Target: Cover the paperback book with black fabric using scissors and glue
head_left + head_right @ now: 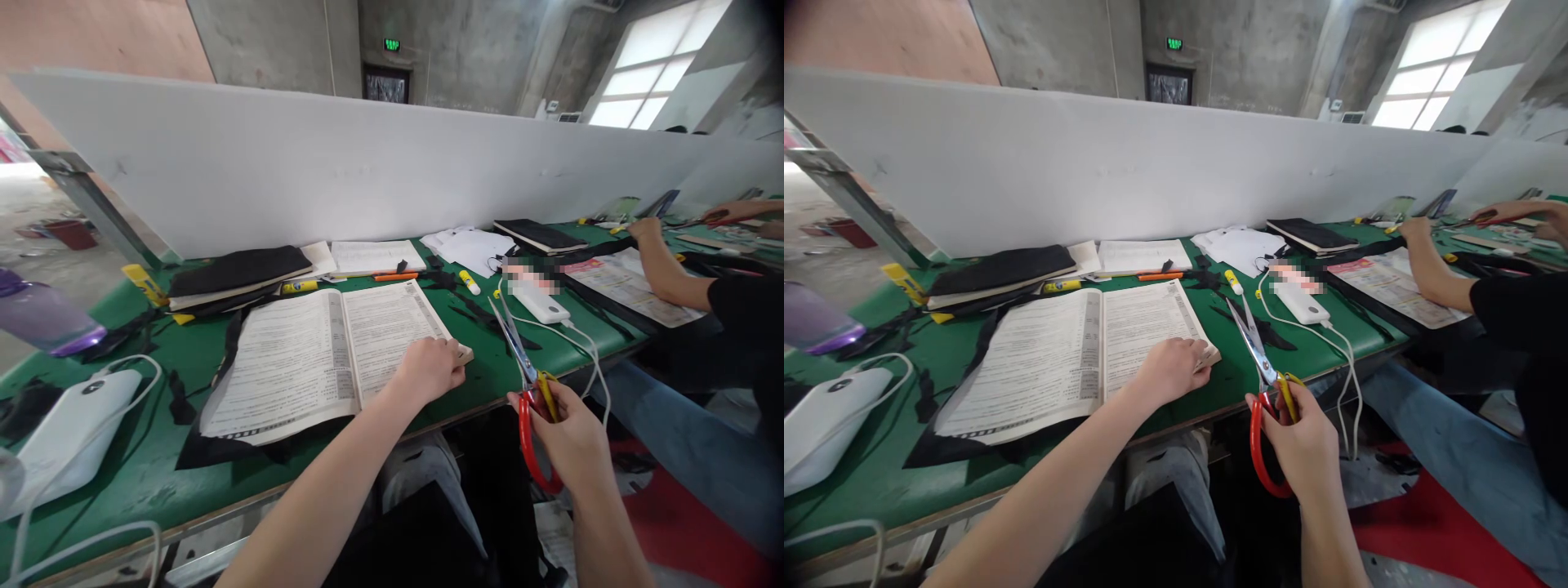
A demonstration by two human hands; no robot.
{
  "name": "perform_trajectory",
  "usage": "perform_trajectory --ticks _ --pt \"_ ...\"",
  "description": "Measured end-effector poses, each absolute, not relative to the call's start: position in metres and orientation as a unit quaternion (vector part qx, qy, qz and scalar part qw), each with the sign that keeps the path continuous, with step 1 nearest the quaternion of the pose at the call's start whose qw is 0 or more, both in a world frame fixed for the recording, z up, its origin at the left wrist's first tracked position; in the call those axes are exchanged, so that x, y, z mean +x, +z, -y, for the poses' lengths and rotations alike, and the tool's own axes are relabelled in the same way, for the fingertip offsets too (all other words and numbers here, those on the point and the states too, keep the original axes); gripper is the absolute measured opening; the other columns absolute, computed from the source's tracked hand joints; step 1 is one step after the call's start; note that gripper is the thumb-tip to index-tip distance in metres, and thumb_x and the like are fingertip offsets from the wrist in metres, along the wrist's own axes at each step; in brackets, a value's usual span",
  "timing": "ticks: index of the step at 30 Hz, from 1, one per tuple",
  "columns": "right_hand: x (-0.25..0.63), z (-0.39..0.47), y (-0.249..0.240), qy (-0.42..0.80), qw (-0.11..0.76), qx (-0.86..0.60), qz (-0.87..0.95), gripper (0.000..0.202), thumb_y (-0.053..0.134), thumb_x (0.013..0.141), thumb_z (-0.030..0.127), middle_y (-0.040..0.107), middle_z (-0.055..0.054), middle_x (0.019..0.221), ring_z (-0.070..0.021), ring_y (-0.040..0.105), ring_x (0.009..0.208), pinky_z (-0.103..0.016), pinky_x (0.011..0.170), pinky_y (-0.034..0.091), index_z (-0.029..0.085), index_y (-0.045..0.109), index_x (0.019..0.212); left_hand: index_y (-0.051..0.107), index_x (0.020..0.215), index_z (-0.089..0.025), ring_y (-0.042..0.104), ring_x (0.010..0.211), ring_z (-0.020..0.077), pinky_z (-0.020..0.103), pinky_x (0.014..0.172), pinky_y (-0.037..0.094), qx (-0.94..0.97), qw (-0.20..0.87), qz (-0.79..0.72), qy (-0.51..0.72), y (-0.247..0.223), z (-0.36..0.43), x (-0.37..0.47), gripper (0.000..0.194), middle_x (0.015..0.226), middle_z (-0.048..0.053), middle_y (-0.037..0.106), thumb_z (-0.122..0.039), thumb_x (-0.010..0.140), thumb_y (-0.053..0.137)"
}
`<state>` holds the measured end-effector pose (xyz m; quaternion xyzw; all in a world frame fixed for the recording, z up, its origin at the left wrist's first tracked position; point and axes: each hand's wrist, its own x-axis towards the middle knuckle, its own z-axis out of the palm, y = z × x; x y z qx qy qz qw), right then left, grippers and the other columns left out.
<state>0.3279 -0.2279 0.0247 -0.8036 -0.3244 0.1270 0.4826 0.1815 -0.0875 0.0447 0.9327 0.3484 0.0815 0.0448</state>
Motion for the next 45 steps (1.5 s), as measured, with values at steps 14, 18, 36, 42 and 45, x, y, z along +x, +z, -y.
perform_trajectory --ticks 14,18,36,42,45 --pt "0.332 0.227 0.019 0.129 0.468 -0.811 0.327 0.055 0.07 0.058 0.055 0.069 -0.006 0.085 -0.0252 0.065 0.081 -0.033 0.072 0.049 0.019 0.064 0.099 0.037 0.134 -0.016 0.063 0.077 0.0245 0.033 0.068 0.044 0.843 0.211 -0.442 0.224 0.042 0.071 0.165 0.059 0.08 0.007 0.067 -0.031 0.079 0.051" --pt "0.332 0.227 0.017 0.141 0.453 -0.811 0.342 0.052 0.071 0.058 0.054 0.069 -0.004 0.081 -0.0239 0.065 0.076 -0.032 0.068 0.049 0.02 0.064 0.097 0.032 0.135 -0.016 0.059 0.065 0.0181 0.028 0.061 0.043 0.76 0.27 -0.494 0.325 0.038 0.066 0.153 0.06 0.066 -0.001 0.058 -0.029 0.079 0.05" --pt "0.341 0.228 0.011 0.15 0.412 -0.823 0.362 0.045 0.068 0.06 0.041 0.069 -0.003 0.083 -0.0233 0.066 0.073 -0.03 0.061 0.048 0.021 0.062 0.1 0.051 0.109 -0.024 0.065 0.084 0.0156 0.027 0.07 0.05 0.306 0.432 -0.403 0.747 0.077 0.098 0.068 0.037 0.099 0.003 0.065 -0.026 0.074 0.061" --pt "0.334 0.225 0.021 0.14 0.379 -0.84 0.362 0.046 0.068 0.057 0.048 0.069 -0.004 0.081 -0.0251 0.065 0.072 -0.032 0.059 0.046 0.021 0.064 0.094 0.055 0.097 -0.022 0.062 0.089 0.0148 0.025 0.072 0.049 0.273 0.343 -0.397 0.807 0.067 0.121 0.041 0.023 0.099 0.003 0.064 -0.027 0.075 0.06" --pt "0.318 0.224 0.034 0.111 0.367 -0.857 0.344 0.049 0.067 0.058 0.057 0.066 -0.003 0.072 -0.0244 0.063 0.065 -0.033 0.058 0.044 0.021 0.065 0.091 0.056 0.098 -0.023 0.06 0.087 0.0129 0.023 0.07 0.048 0.257 0.312 -0.403 0.821 0.062 0.135 0.028 0.023 0.094 0.001 0.062 -0.024 0.075 0.061"
